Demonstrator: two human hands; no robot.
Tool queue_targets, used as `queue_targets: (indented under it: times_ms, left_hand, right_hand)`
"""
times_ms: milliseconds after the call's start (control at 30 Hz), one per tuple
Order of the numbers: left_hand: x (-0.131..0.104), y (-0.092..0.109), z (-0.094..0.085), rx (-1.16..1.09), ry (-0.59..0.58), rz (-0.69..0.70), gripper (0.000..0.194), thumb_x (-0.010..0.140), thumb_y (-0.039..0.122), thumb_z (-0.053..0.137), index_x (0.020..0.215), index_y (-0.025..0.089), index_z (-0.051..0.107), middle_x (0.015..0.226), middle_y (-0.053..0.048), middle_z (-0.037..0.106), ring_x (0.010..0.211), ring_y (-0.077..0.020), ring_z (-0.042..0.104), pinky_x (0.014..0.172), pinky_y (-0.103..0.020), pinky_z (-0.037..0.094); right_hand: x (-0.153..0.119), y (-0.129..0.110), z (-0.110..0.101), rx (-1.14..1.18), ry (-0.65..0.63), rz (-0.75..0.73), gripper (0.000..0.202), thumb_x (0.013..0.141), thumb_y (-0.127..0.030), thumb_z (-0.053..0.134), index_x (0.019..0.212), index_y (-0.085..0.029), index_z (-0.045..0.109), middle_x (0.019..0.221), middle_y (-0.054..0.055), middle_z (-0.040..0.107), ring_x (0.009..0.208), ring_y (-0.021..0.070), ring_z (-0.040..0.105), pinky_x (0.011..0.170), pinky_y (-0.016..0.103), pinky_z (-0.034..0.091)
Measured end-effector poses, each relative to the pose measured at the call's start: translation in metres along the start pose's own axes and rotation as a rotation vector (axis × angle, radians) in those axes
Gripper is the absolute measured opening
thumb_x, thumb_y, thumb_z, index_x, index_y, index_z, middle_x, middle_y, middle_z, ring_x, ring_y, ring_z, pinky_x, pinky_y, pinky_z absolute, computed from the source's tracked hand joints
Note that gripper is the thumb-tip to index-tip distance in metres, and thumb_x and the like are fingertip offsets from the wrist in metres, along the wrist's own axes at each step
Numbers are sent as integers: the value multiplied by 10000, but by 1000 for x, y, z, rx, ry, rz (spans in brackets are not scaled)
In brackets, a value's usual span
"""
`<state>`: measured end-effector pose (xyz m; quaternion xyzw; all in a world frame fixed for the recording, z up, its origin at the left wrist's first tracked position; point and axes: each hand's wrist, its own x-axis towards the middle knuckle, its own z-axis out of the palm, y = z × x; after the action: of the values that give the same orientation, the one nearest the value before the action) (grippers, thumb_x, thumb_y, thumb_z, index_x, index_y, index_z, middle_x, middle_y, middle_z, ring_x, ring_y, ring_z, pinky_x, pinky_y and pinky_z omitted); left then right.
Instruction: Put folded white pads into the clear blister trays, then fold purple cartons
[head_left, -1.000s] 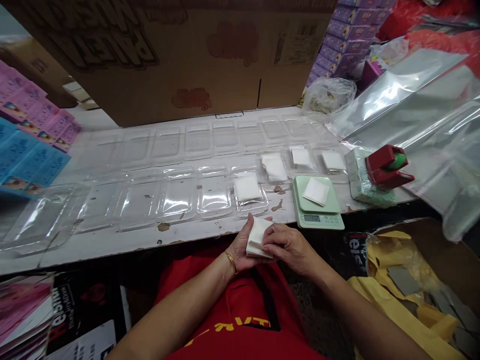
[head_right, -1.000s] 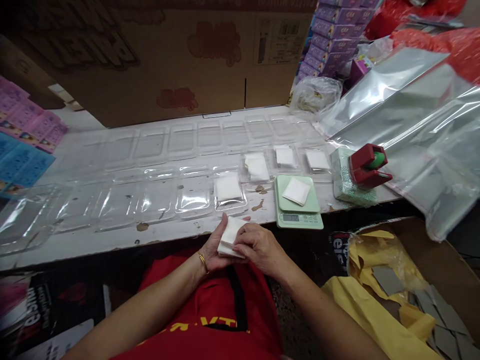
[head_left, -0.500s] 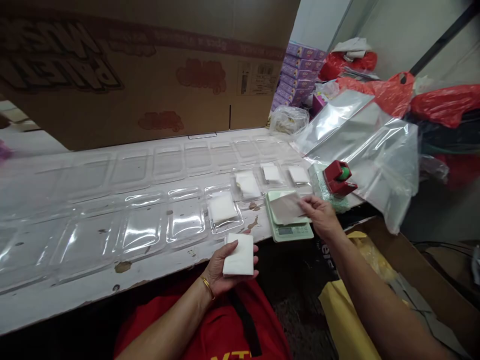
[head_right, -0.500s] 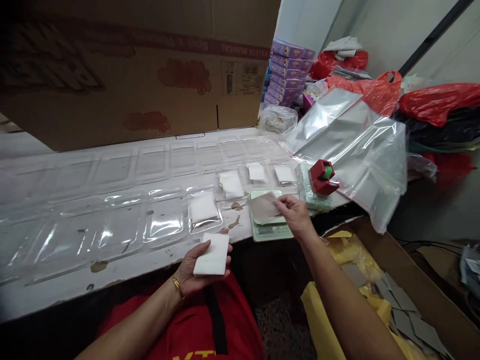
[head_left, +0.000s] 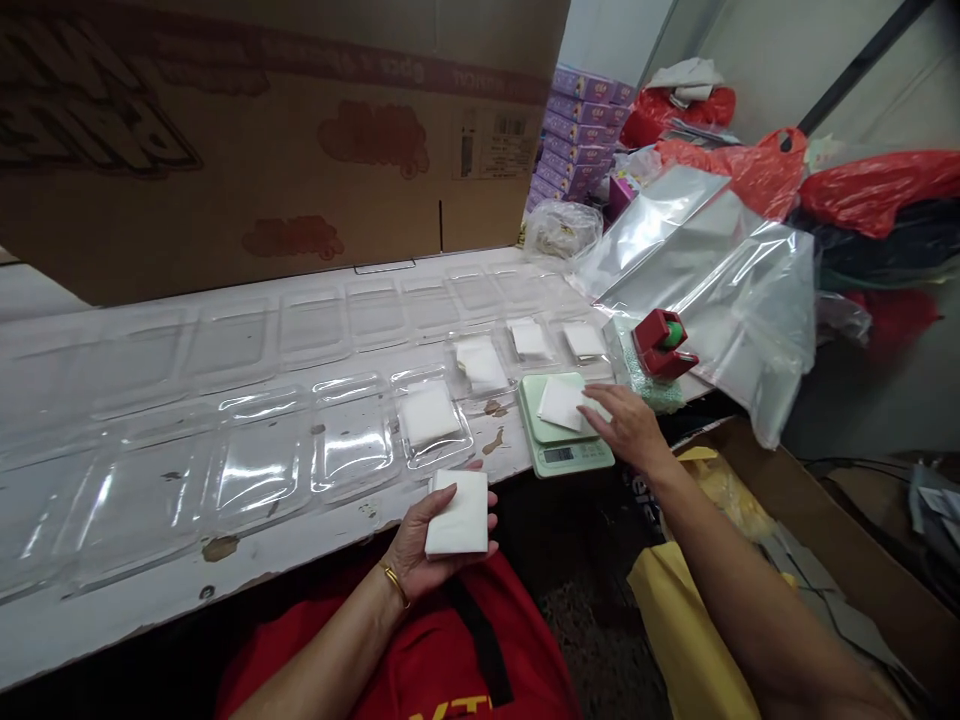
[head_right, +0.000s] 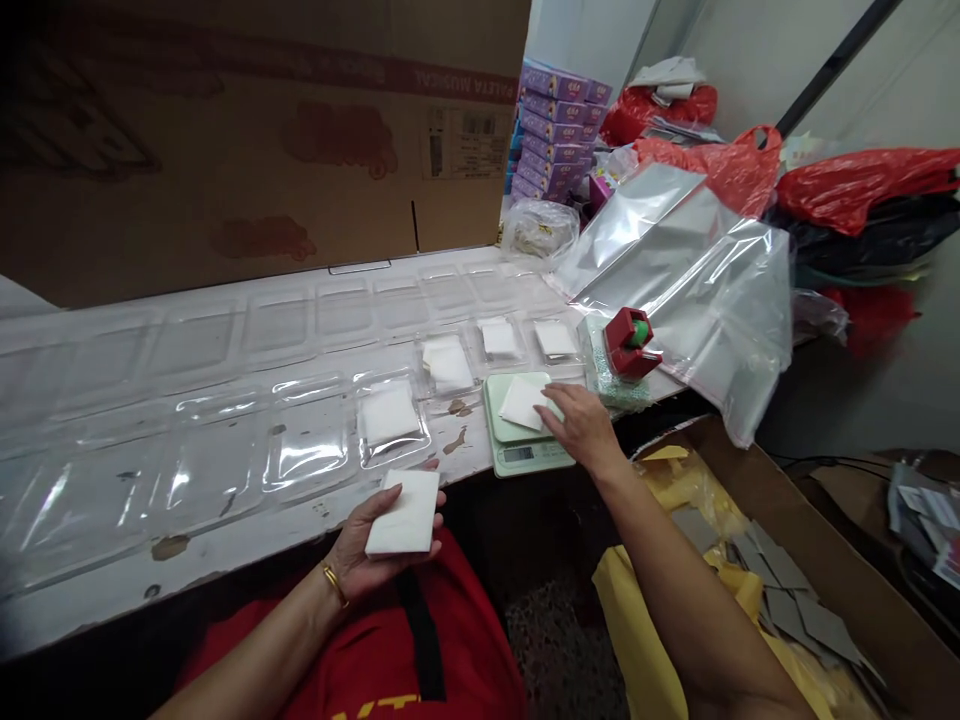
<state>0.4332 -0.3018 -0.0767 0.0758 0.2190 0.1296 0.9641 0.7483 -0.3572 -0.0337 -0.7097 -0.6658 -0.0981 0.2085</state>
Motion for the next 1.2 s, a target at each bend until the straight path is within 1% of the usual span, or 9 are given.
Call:
queue_targets:
  times_ms: [67, 167, 367, 467, 667, 767, 900, 1000, 1200]
  left_hand:
    - [0, 0, 4, 10, 4, -4, 570, 836, 281, 442, 1353, 287, 201, 1049, -124, 620, 866, -261, 626, 772, -478, 445]
    - [-1, 0, 7, 15, 4, -8, 571, 841, 261, 428, 1357, 288, 187, 1045, -124, 619, 859, -257, 626, 768, -475, 447]
    - [-1, -2, 3, 32, 54, 6, 614, 823, 209, 438, 1364, 280, 156, 1043, -126, 618, 853, -255, 623, 777, -492, 440]
    - [-1, -1, 2, 46, 73, 11, 626, 817, 195, 443, 1366, 276, 153, 1038, -124, 618, 853, -253, 622, 778, -493, 441]
    - [0, -2, 5, 59, 90, 10, 646, 814, 177, 446, 1370, 273, 134, 1041, -122, 615, 855, -248, 618, 789, -491, 433]
    - [0, -3, 5, 60, 108, 17, 650, 815, 174, 447, 1372, 270, 125, 1044, -127, 614, 852, -251, 617, 785, -497, 429]
    - [-3, -3, 7, 44, 122, 29, 659, 812, 177, 454, 1373, 265, 119, 1022, -125, 621, 842, -251, 618, 775, -485, 429]
    - [-3, -4, 10, 37, 121, 42, 658, 813, 186, 447, 1374, 269, 114, 1001, -125, 626, 821, -246, 618, 755, -478, 431]
    - [7, 2, 20, 16, 152, 35, 662, 801, 207, 438, 1377, 265, 118, 946, -122, 635, 747, -234, 613, 674, -441, 442]
  right_hand:
    - [4, 10, -11, 33, 67, 66, 251, 842, -319, 466, 1005, -171, 586, 1024, 87, 612, 975, 211, 535, 879, 355, 394]
    - [9, 20, -19, 71, 77, 113, 220, 840, -301, 462, 959, -184, 604, 968, 67, 631, 928, 200, 556, 840, 341, 416]
    - [14, 25, -9, 87, 7, 144, 188, 814, -269, 489, 930, -188, 613, 921, 53, 637, 879, 191, 568, 800, 320, 422]
    - [23, 24, -3, 88, -86, 187, 228, 795, -278, 519, 989, -184, 593, 960, 56, 624, 888, 187, 559, 799, 308, 415]
    - [48, 26, 14, 94, -460, 380, 475, 672, -347, 649, 1111, -220, 520, 1049, 43, 589, 938, 197, 532, 769, 279, 396]
    - [58, 30, 22, 102, -523, 403, 533, 593, -328, 706, 1081, -209, 528, 991, 42, 596, 881, 191, 543, 713, 258, 396]
    - [70, 35, 25, 134, -602, 412, 410, 543, -296, 728, 908, -184, 580, 862, 33, 609, 765, 176, 549, 616, 234, 377]
    - [71, 32, 24, 168, -607, 382, 289, 539, -271, 713, 774, -177, 572, 797, 19, 592, 714, 163, 530, 580, 222, 351]
    - [45, 20, 25, 275, -482, 347, 122, 682, -211, 532, 791, -192, 482, 699, -31, 523, 663, 123, 487, 565, 207, 327]
